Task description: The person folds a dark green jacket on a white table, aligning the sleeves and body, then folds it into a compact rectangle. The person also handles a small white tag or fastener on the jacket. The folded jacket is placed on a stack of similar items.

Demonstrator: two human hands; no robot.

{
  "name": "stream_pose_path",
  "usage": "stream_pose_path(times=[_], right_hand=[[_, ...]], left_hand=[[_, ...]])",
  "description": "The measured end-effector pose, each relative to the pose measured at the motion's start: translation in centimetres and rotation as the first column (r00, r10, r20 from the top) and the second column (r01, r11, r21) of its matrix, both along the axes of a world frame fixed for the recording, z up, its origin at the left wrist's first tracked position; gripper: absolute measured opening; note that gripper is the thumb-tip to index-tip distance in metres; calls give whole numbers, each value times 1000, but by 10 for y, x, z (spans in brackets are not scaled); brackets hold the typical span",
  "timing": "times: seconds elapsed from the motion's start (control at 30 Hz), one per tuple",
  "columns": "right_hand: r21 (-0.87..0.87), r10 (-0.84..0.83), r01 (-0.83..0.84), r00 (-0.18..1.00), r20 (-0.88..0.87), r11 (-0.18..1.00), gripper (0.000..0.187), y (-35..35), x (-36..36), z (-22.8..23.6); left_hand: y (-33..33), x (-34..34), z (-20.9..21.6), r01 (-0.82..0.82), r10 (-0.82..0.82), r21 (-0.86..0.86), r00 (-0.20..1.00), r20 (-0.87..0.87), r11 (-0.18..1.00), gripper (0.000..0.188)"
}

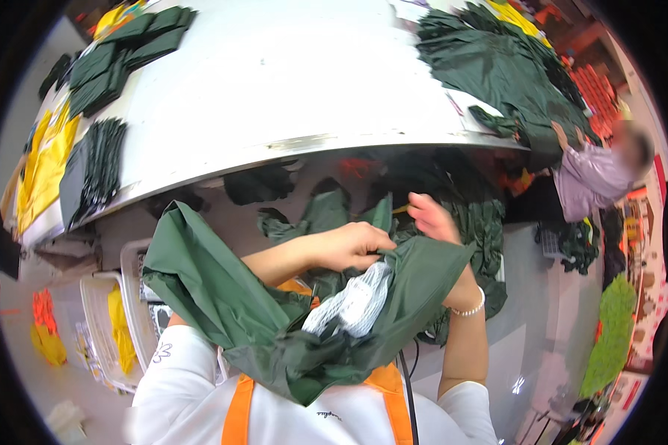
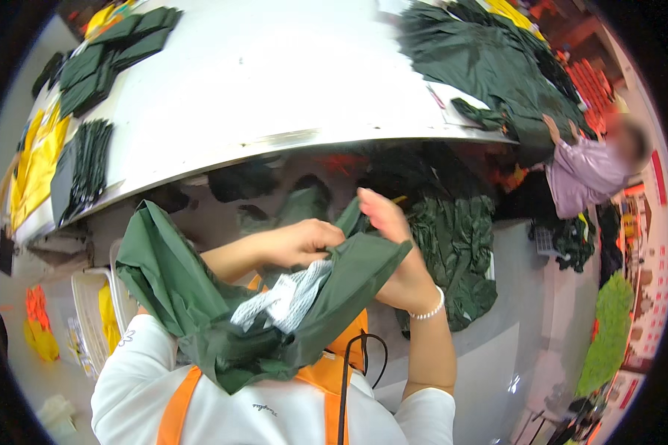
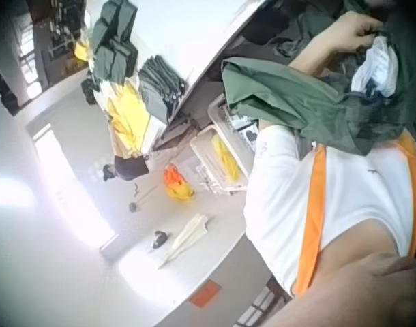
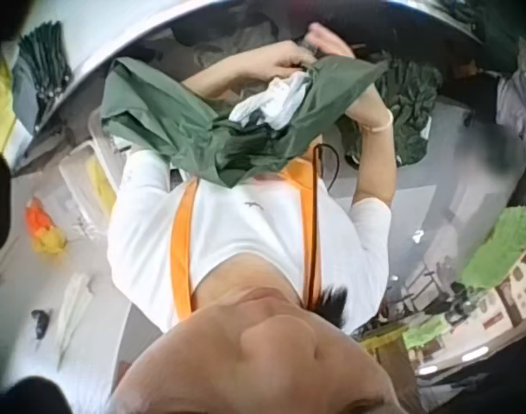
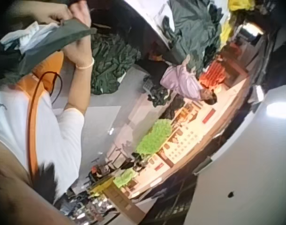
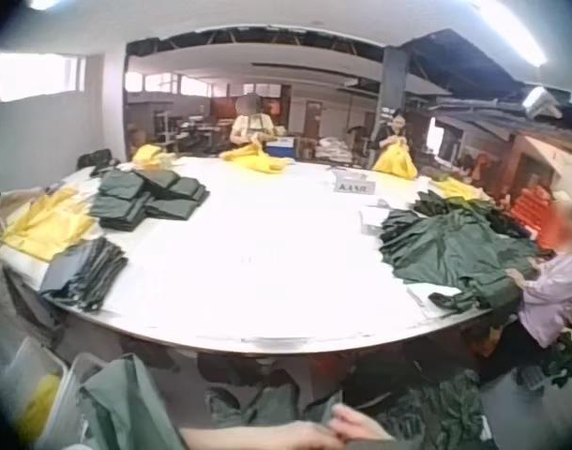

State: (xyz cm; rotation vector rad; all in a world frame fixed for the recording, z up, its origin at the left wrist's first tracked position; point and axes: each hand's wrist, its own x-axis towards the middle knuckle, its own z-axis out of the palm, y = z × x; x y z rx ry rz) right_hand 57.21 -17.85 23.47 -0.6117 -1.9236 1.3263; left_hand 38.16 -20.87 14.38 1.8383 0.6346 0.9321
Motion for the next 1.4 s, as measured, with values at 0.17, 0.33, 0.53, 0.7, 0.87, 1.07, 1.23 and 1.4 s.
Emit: stream_pose_path(times=[0.17, 0.33, 0.53, 0.7, 0.87, 1.07, 1.23, 1.4], right_hand=[[-171, 215, -244, 961, -173, 955, 6, 8, -36, -42], [-157, -222, 189, 949, -225, 969, 17, 57, -3, -37], [61, 295, -344, 872, 390, 937, 22, 104, 40, 39], [583, -483, 366, 874, 52, 725, 22, 144, 13, 74], [564, -488, 436, 870, -65, 702, 34, 224, -67, 131], [725, -544, 323, 835, 84, 608, 28, 377, -171, 118], [642, -443, 275, 890, 113, 716, 30, 502, -279, 13], [399, -424, 245, 780, 460, 884, 29, 565, -367, -140]], left_hand=[[-33, -50, 2, -474, 478, 75, 852, -212, 878, 41], [-101, -168, -2, -936, 942, -271, 280, -186, 225, 35], [-214, -291, 70, -925, 991, 363, -129, -23, -111, 18], [-215, -298, 152, -877, 992, 480, 44, 118, -18, 15], [-143, -342, 203, -773, 991, 621, -92, 96, -132, 19], [0, -421, 207, -830, 989, 538, -122, 82, -147, 22], [121, -522, 119, -884, 959, 465, -174, -224, -52, 18], [199, -560, -29, -981, 860, 139, -188, -475, -138, 20]])
